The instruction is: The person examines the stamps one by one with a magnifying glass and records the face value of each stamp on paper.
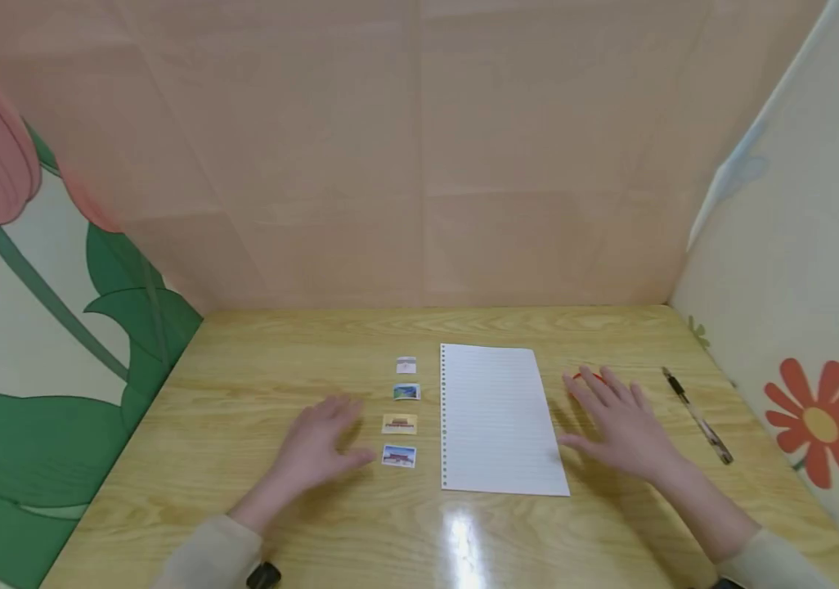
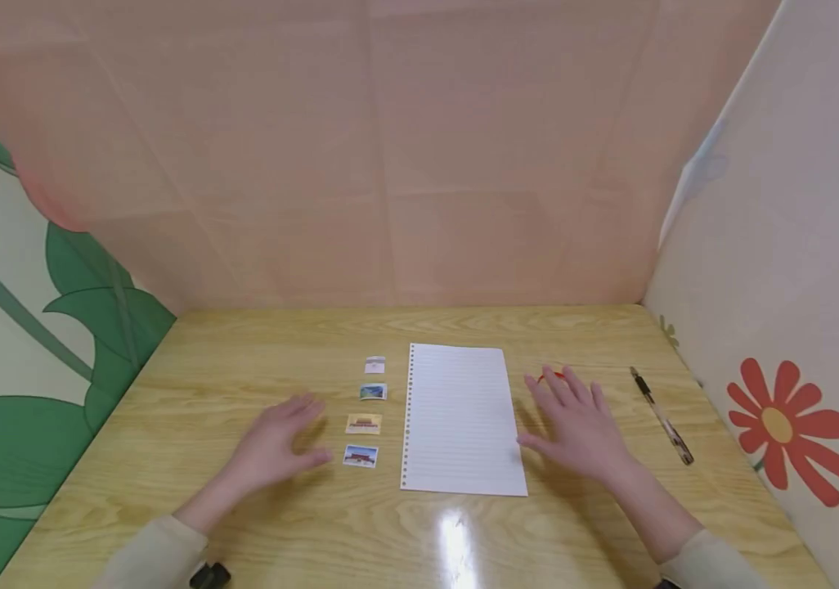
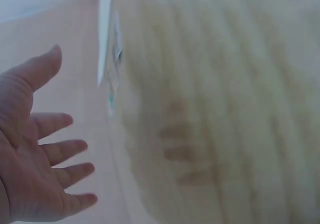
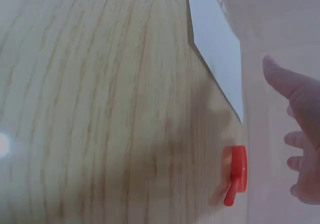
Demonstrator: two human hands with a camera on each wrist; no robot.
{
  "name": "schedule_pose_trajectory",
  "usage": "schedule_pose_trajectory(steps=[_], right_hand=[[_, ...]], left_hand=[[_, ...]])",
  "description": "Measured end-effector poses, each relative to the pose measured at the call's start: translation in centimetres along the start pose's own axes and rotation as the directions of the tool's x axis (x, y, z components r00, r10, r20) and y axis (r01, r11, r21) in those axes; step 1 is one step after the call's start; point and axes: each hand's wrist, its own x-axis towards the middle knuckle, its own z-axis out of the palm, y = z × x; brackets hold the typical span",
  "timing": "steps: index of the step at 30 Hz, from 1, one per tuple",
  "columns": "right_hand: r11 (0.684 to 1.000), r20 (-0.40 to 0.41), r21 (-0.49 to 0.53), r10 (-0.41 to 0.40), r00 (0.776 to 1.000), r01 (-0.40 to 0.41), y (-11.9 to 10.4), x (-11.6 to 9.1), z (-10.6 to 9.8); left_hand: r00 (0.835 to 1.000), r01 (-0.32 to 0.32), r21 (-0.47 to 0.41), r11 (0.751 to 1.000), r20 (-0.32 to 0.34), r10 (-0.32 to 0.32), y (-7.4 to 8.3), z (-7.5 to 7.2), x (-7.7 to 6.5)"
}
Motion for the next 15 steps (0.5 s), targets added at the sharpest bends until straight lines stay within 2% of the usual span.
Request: schedule_pose_trajectory(steps=[3,7,11,15], right_hand=[[0.999,-0.087,0.032,-0.039,0.995,0.041,0.7,-0.1,0.4],[0.99,-0.211,0.092,-0.088,0.974,0.109,1.8,-0.4,0.5],[0.978,-0.289,0.141,-0.105,0.952,0.151,3.1,-1.0,0.2],[0.973,-0.313,0.186,-0.072,0.947,0.136,4.4,-1.8,-0.1]], left_hand=[[0.999,-0.044,-0.092,0.995,-0.022,0.042,0.5,0.6,0.0],[0.998,-0.067,-0.211,0.975,-0.034,0.061,1.1,1.5,0.2],[0.998,-0.061,-0.264,0.962,-0.022,0.057,1.5,2.4,0.4],[0.998,-0.065,-0.28,0.958,-0.011,0.065,1.5,3.1,0.6]])
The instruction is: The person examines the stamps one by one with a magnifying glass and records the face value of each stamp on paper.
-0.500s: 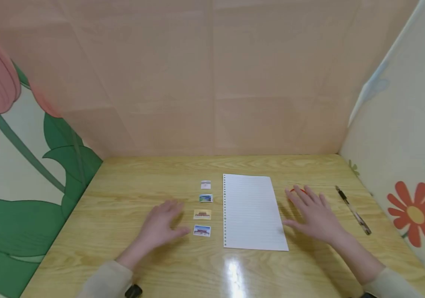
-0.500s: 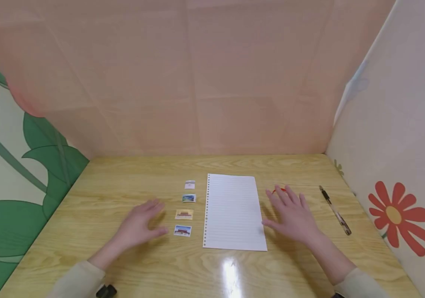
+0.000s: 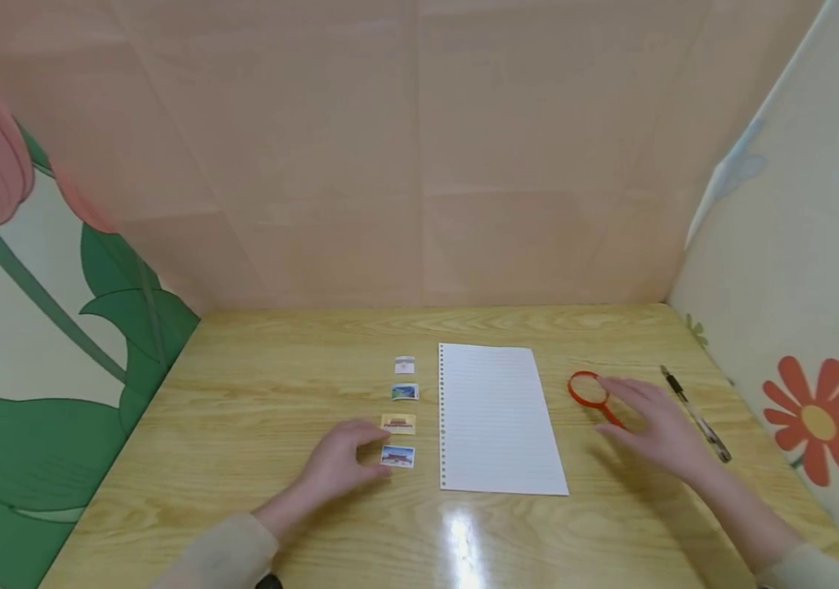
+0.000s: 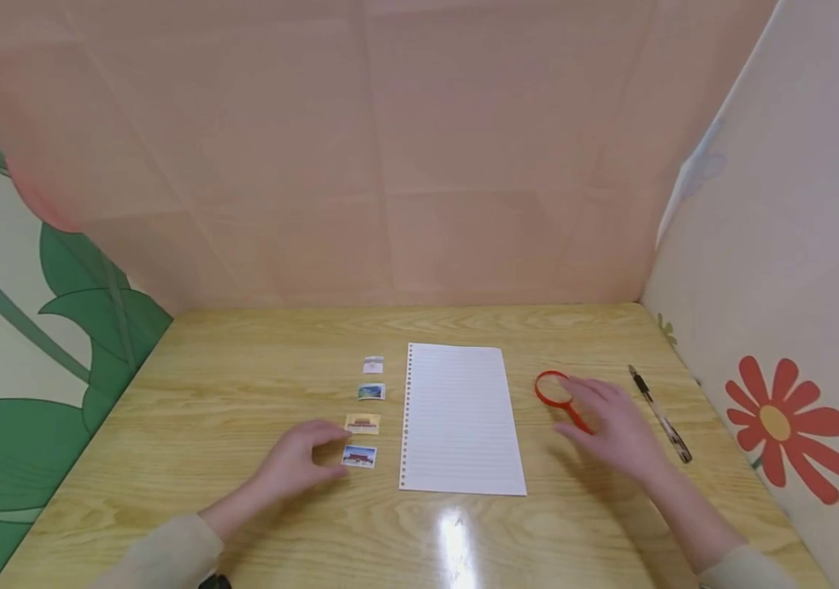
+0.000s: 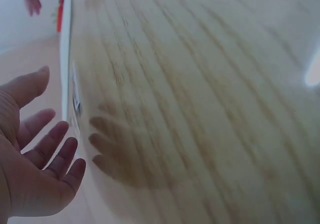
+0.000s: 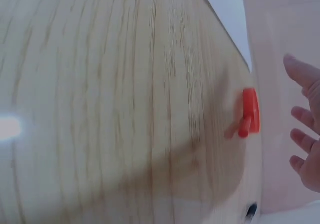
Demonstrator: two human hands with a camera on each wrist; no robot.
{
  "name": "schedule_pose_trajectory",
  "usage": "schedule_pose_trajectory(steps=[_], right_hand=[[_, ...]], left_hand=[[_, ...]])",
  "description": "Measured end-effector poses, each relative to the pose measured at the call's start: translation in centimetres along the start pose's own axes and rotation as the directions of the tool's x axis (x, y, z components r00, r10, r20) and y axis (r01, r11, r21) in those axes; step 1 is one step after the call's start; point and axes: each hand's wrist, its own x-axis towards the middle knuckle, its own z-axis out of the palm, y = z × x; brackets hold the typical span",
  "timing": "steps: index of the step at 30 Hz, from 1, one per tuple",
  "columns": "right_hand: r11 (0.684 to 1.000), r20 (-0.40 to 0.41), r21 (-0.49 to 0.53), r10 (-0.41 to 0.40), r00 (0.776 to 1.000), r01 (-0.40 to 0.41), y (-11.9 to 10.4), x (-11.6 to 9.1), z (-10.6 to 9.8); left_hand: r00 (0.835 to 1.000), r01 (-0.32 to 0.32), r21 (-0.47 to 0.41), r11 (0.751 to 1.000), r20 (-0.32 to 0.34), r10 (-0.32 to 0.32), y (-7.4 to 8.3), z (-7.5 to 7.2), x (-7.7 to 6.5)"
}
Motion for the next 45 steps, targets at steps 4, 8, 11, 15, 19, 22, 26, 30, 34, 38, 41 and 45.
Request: schedule_pose_trajectory(steps=[4,8,11,15,19,22,26,30,34,38,41,45], right_hand=[[0.998,0.02,0.015,0.057,0.998,-0.057,0.8,-0.8,-0.8],[0.998,0.025,0.012,0.068,0.997,-0.068,1.8,-1.6,-1.3],[0.998,0.004,-0.002,0.065,0.998,-0.065,2.8,-2.2,-1.4],[0.994,-0.001,0.004,0.113,0.994,-0.113,3.8,-2.9,-1.5],[0.982,0.034,0.01,0.186,0.982,-0.187,4.5,-3.3,-1.7],[0.973,0.061,0.003,0.228,0.972,-0.229,4.7,-3.4,-1.7],[0.962,0.081,0.034,0.268,0.96,-0.271,4.8,-3.4,-1.1],[0.955,0.09,0.096,0.273,0.958,-0.281,5.0,-3.5,-0.1],[0.947,0.093,0.111,0.293,0.952,-0.302,5.1,-3.5,0.9],[0.94,0.094,0.118,0.31,0.946,-0.32,5.1,-3.5,1.4],[0.94,0.077,0.129,0.309,0.948,-0.317,5.1,-3.4,1.8],[0.945,0.036,0.131,0.297,0.954,-0.299,5.3,-3.2,2.3]], left_hand=[[1.0,0.003,-0.02,1.0,-0.007,-0.003,-0.3,0.4,0.1],[1.0,0.011,-0.026,1.0,-0.024,-0.012,-0.7,0.9,0.3],[0.999,0.004,-0.011,1.0,-0.035,-0.005,-0.8,1.2,0.4],[0.999,-0.001,-0.007,1.0,-0.05,0.001,-1.0,1.7,0.6],[0.999,0.019,-0.019,1.0,-0.049,-0.02,-1.1,2.0,0.6],[0.998,0.039,-0.038,0.999,-0.046,-0.041,-1.0,2.1,0.7],[0.997,0.043,-0.051,0.998,-0.058,-0.046,-1.1,2.1,0.7],[0.997,0.038,-0.058,0.998,-0.066,-0.042,-1.3,2.2,0.7],[0.997,0.037,-0.067,0.997,-0.071,-0.042,-1.4,2.4,0.7],[0.996,0.033,-0.071,0.997,-0.075,-0.038,-1.4,2.4,0.7],[0.997,0.035,-0.07,0.997,-0.072,-0.04,-1.5,2.4,0.7],[0.997,0.044,-0.072,0.996,-0.067,-0.048,-1.5,2.4,0.7]])
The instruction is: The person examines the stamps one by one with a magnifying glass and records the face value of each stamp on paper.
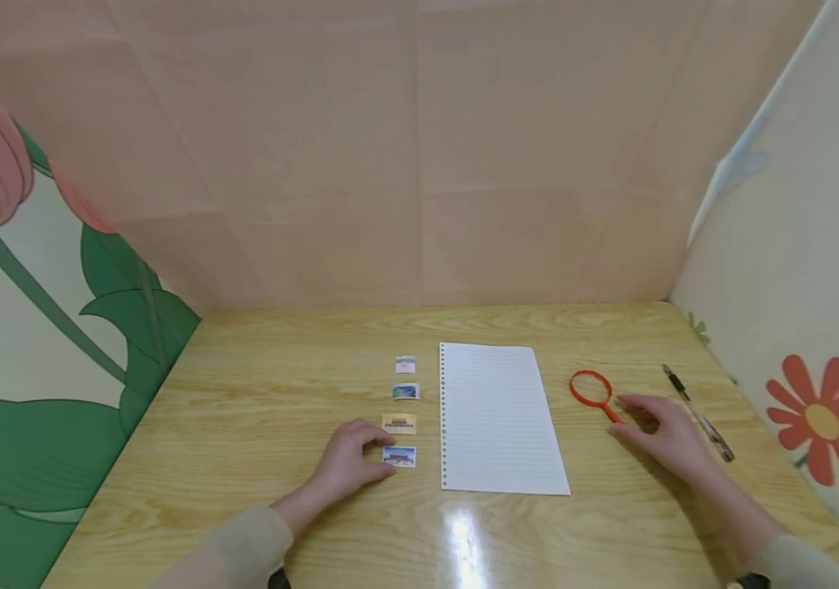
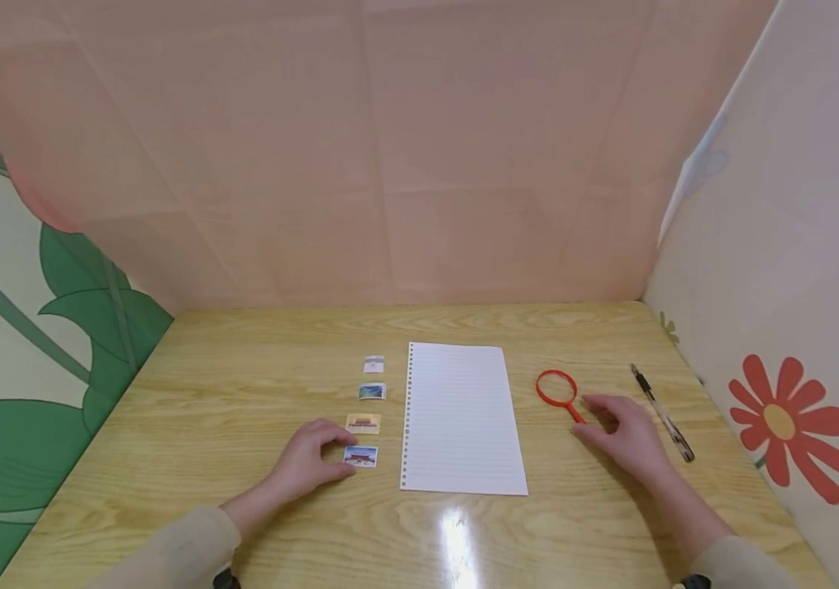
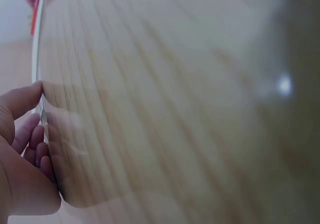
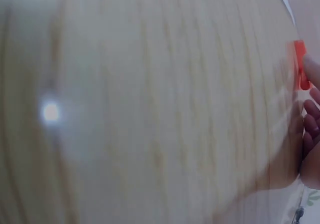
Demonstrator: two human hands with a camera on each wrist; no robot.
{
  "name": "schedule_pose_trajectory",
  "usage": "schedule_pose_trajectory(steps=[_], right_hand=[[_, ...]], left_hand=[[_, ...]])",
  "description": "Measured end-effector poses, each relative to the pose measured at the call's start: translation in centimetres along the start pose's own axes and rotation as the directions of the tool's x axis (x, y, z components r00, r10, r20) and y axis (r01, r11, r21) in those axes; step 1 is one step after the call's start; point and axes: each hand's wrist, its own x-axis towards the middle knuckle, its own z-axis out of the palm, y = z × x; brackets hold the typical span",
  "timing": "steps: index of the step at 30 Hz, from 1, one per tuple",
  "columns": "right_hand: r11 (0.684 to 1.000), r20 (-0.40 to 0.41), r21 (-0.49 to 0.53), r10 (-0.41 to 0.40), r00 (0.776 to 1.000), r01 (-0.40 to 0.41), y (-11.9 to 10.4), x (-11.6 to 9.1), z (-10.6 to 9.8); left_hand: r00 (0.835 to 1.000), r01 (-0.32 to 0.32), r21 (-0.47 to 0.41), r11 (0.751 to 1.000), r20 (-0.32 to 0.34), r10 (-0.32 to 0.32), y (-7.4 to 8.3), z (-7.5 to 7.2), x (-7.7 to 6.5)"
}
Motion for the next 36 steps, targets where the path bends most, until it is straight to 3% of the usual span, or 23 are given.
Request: schedule_pose_trajectory(steps=[15,36], right_hand=[[0.997,-0.059,-0.073,-0.003,0.998,-0.002,0.3,0.4,1.0],[0.984,-0.087,-0.079,0.152,0.985,-0.159,-1.0,0.4,1.1]], left_hand=[[1.0,0.002,-0.009,1.0,0.015,-0.002,0.0,0.0,-0.1],[1.0,-0.014,-0.03,0.999,0.013,0.014,-0.1,-0.1,-0.1]])
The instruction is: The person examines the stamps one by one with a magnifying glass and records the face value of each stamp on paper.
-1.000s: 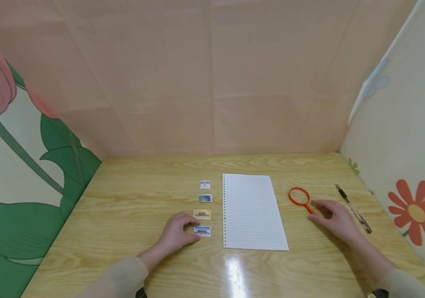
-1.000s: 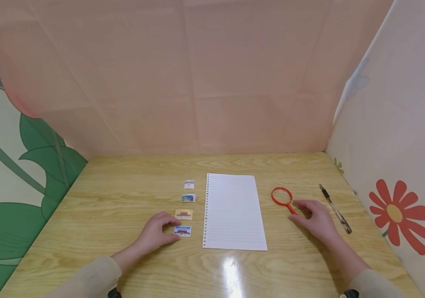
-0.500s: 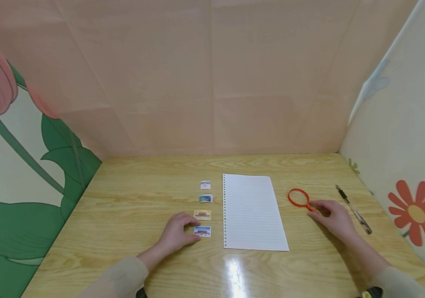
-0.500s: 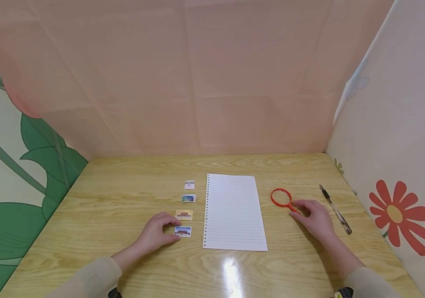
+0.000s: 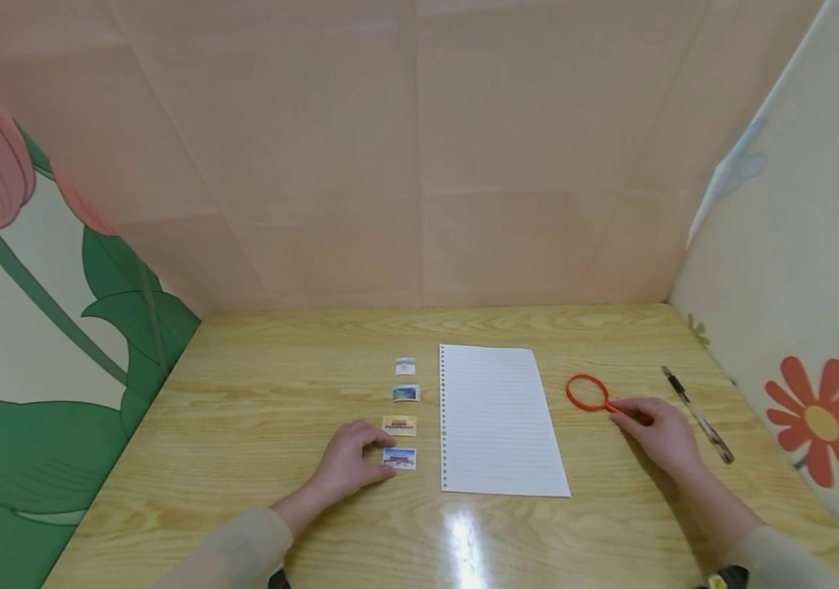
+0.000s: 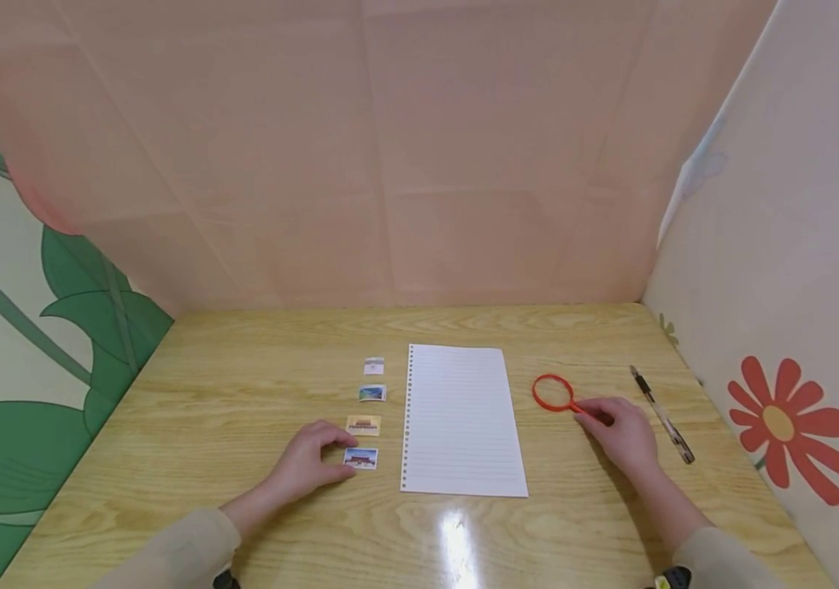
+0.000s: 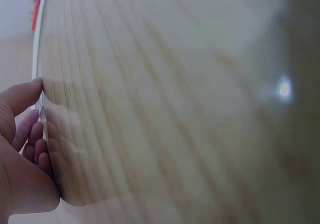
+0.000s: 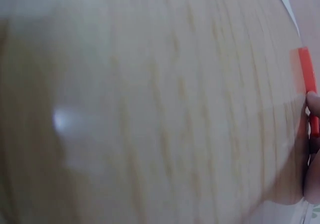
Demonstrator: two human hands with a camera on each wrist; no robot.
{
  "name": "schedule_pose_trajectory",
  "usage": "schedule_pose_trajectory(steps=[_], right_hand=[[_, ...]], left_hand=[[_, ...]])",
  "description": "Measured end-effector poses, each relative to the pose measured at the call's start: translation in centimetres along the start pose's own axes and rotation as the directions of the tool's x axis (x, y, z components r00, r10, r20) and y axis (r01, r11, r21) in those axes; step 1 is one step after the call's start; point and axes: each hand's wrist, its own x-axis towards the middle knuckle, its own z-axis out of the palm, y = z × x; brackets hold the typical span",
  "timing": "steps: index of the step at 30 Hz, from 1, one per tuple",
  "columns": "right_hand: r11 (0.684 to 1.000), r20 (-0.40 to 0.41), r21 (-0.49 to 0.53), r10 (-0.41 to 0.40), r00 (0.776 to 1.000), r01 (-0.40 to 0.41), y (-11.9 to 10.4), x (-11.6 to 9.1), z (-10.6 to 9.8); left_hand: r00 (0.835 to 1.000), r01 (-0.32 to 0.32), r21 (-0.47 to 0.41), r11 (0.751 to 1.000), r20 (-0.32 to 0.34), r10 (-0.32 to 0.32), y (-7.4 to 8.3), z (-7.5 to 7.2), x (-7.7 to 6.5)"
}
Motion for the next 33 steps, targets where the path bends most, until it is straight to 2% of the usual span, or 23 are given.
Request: schedule_pose_trajectory(steps=[5,12,20,23,26,33], right_hand=[[1.0,-0.011,0.0,0.021,1.0,-0.021,0.2,0.0,0.2],[1.0,-0.033,-0.004,0.011,0.999,-0.011,0.2,-0.1,0.2],[0.997,-0.035,0.065,0.033,0.999,-0.031,-0.9,-0.4,0.1],[0.997,-0.038,0.083,-0.003,0.999,0.006,-2.1,-0.4,0.4],[0.993,-0.051,0.086,-0.073,0.996,0.077,-3.5,-0.3,0.9],[0.967,-0.073,0.152,-0.193,0.978,0.203,-6.5,0.1,2.2]], left_hand=[[1.0,0.001,0.005,1.0,0.001,-0.001,-0.1,0.1,0.1],[1.0,-0.002,0.011,1.0,-0.01,0.002,-0.2,0.1,0.1],[1.0,-0.007,0.008,1.0,-0.01,0.007,-0.3,0.2,0.1],[1.0,-0.01,0.008,1.0,-0.011,0.011,-0.4,0.2,0.2],[1.0,-0.015,0.013,1.0,-0.013,0.015,-0.5,0.3,0.2],[1.0,-0.001,0.01,1.0,-0.011,0.001,-0.5,0.3,0.2]])
